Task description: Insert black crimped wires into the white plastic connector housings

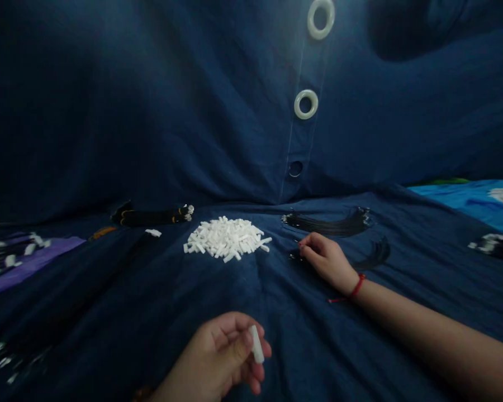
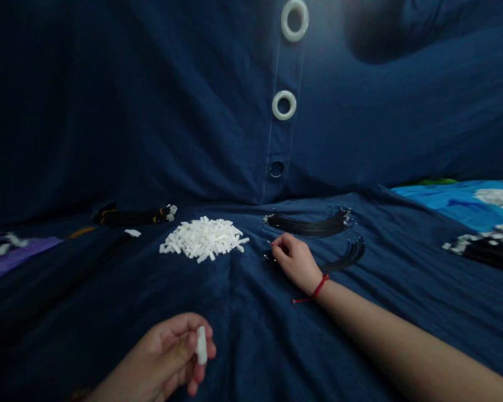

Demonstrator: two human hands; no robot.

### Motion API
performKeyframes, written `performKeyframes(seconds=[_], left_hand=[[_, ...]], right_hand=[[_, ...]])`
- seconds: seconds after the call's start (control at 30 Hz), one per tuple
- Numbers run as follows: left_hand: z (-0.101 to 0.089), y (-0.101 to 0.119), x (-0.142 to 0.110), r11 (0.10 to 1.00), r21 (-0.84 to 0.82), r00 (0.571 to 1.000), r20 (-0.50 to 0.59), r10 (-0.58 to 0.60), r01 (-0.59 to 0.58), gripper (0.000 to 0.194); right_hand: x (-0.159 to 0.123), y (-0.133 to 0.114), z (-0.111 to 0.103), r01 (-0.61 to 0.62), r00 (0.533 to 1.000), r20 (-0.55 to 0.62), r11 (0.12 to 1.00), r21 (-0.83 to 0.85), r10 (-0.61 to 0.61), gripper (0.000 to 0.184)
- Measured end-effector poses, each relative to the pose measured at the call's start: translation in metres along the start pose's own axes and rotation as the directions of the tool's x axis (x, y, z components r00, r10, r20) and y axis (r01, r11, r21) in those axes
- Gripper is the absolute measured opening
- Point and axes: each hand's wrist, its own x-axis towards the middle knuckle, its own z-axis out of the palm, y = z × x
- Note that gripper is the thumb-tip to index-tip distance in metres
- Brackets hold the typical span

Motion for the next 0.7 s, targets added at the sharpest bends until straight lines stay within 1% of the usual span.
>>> performKeyframes(seconds=[0.13, 0.2, 0.27, 0.33, 0.4, 0.47, 0.5, 0.57, 0.7], left_hand=[[-0.003, -0.003, 0.0, 1.0, 0.012, 1.0, -0.011, 0.024, -0.024, 0.043], [-0.004, -0.004, 0.001, 0.999, 0.016, 0.999, -0.019, 0.049, -0.049, 0.042], [-0.006, -0.006, 0.003, 0.997, 0.022, 0.997, -0.013, 0.079, -0.079, 0.041], [-0.008, -0.007, 0.006, 0.993, 0.014, 0.993, -0.003, 0.118, -0.118, 0.039], [-0.01, -0.008, 0.007, 0.989, -0.005, 0.989, 0.003, 0.148, -0.148, 0.036], [-0.01, -0.009, 0.007, 0.989, -0.015, 0.988, 0.03, 0.149, -0.148, 0.032], [-0.01, -0.01, 0.006, 0.99, -0.017, 0.989, 0.055, 0.138, -0.137, 0.031], [-0.009, -0.009, 0.003, 0.995, -0.022, 0.989, 0.105, 0.1, -0.099, 0.031], [-0.007, -0.006, -0.002, 0.998, -0.043, 0.984, 0.171, 0.042, -0.036, 0.035]], right_hand=[[-0.002, -0.01, -0.005, 0.072, 0.997, -0.004, 0.997, 0.011, -0.072, 0.024], [-0.006, -0.024, -0.008, 0.125, 0.992, -0.014, 0.992, 0.019, -0.125, 0.024], [-0.015, -0.046, -0.011, 0.198, 0.98, -0.005, 0.979, 0.041, -0.198, 0.02], [-0.029, -0.073, -0.013, 0.301, 0.952, 0.024, 0.95, 0.082, -0.304, 0.013], [-0.046, -0.1, -0.015, 0.418, 0.899, 0.077, 0.897, 0.142, -0.431, 0.007], [-0.061, -0.12, -0.015, 0.489, 0.852, 0.109, 0.853, 0.185, -0.512, 0.009], [-0.067, -0.127, -0.016, 0.506, 0.839, 0.121, 0.843, 0.184, -0.53, 0.011], [-0.074, -0.134, -0.015, 0.518, 0.832, 0.14, 0.842, 0.149, -0.536, 0.013], [-0.077, -0.135, -0.014, 0.515, 0.843, 0.128, 0.853, 0.088, -0.523, 0.014]])
